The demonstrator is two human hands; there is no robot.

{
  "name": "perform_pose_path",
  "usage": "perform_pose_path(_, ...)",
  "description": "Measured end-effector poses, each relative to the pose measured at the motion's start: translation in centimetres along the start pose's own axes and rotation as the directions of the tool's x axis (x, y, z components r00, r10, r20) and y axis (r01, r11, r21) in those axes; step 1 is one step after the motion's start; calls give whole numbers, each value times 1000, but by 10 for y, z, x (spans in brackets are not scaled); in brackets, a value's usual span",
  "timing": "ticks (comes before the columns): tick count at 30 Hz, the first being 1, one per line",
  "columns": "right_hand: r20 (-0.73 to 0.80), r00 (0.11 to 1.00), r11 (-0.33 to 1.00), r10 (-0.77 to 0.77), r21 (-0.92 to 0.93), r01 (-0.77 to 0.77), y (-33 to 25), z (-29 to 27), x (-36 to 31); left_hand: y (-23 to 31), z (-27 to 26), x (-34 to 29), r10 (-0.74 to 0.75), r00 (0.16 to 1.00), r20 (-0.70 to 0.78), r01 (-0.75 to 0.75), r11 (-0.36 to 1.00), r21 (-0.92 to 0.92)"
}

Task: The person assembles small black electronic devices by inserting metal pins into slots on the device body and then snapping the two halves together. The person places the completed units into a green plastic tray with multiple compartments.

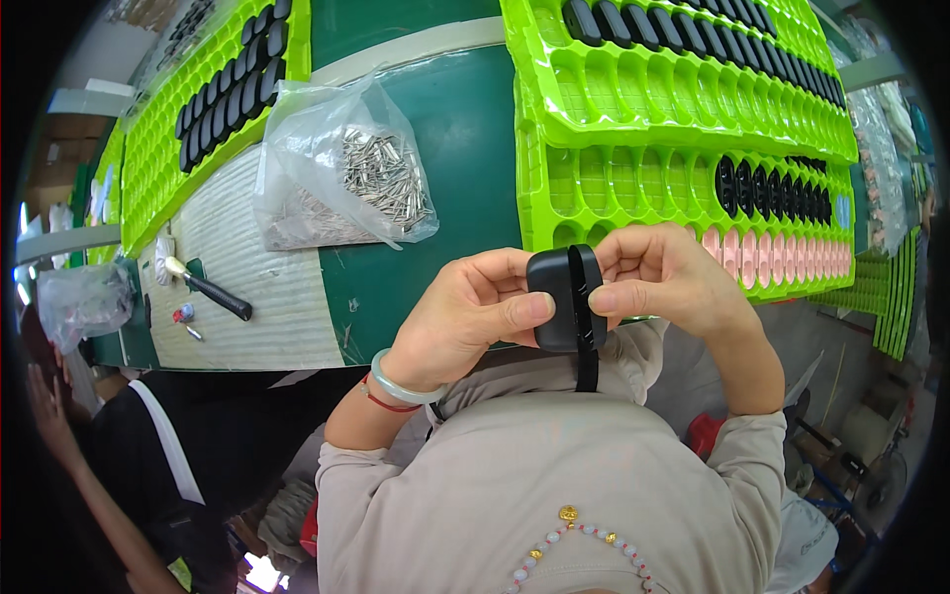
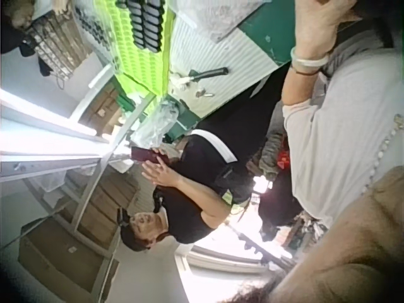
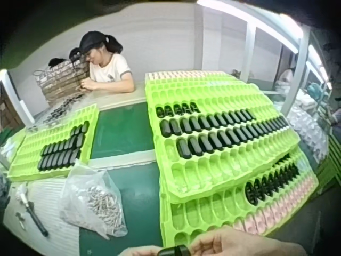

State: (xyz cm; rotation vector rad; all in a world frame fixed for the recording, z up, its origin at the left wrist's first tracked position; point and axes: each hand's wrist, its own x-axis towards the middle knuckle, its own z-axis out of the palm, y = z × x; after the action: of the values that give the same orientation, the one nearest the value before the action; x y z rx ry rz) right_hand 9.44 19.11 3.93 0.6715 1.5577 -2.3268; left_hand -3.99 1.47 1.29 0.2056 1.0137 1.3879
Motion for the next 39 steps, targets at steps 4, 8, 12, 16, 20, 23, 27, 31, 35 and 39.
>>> perform_pose_path(4, 21, 1000, 999, 17, 47, -18, 0, -1, 2, -4, -6, 4, -51, 999, 16, 52, 998, -40)
perform_pose_path(8, -12, 1000, 999, 26, 30, -26, -2, 2, 1, -5, -9, 6, -49, 998, 48, 54, 993, -101)
perform_pose_path(12, -80, 997, 1000, 6, -4, -6, 1, 9, 1, -9, -9, 6, -7, 1000, -4, 7, 1000, -27)
perform_pose_path(16, -89, 995, 989, -48, -145, 35, -6, 12, -6, -8, -8, 5, 0, 1000, 6, -1, 999, 37)
perform_pose_path(20, -62, 998, 1000, -17, 5, 17, -2, 8, -4, -3, -5, 4, -23, 1000, 13, 23, 1000, 20)
perform_pose_path(23, -55, 998, 999, -15, 30, 16, 2, 6, -3, -4, -2, 3, 5, 1000, 14, -5, 1000, 1)
perform_pose_path(27, -102, 986, 979, -135, -170, 116, 10, 11, 0, -6, -2, 4, 100, 995, -13, -98, 988, 123)
perform_pose_path(31, -8, 993, 991, -121, -54, 120, 11, 4, 3, -6, -8, 0, 5, 1000, 6, -5, 1000, -2)
perform_pose_path(35, 93, 996, 991, -10, 133, -2, 11, -2, 4, -13, -12, 2, -26, 997, 77, 40, 983, -179)
perform_pose_path(39, 245, 969, 962, 34, 256, -99, 22, -9, 12, -29, -27, 7, 4, 974, 228, 65, 953, -295)
